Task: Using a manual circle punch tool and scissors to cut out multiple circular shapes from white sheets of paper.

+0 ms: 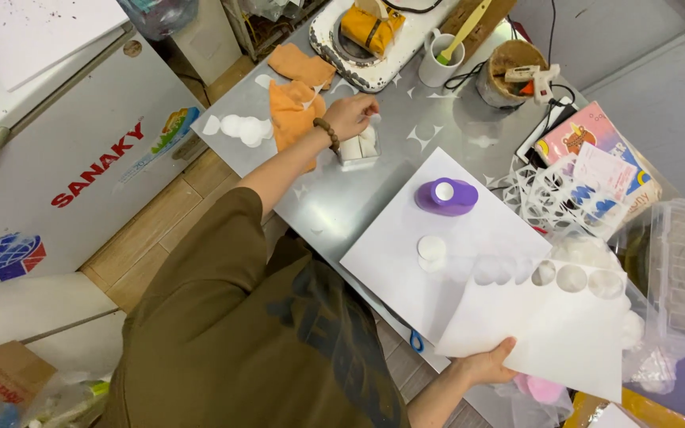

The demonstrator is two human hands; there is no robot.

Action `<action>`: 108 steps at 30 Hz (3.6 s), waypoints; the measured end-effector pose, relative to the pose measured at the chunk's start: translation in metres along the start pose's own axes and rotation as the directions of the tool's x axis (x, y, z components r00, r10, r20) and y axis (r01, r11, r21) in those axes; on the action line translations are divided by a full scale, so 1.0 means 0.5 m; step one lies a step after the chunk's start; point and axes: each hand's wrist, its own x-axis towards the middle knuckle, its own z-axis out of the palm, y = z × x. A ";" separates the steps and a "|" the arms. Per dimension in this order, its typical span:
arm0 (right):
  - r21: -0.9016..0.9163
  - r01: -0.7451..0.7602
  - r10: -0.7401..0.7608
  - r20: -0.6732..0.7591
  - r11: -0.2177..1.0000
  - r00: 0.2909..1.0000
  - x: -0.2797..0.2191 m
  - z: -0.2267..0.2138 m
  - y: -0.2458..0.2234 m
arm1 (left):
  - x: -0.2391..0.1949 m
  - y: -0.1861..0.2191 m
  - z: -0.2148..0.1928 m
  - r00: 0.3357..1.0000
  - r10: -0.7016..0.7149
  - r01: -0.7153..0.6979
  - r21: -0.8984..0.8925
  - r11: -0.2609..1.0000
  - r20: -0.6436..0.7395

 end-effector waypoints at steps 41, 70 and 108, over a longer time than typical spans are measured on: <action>-0.109 0.010 -0.026 -0.145 0.994 0.989 -0.012 0.043 -0.020 | -0.074 -0.049 0.045 0.937 0.350 -0.298 0.568 0.767 0.018; 0.430 -0.119 -0.124 0.495 0.895 0.860 0.008 -0.164 -0.192 | -0.259 0.469 0.063 0.891 0.352 -0.191 -0.468 0.863 0.285; -0.260 -0.067 0.182 0.450 0.963 0.874 -0.004 -0.077 -0.031 | -0.289 0.423 0.082 0.983 -0.115 0.176 -0.566 0.806 0.142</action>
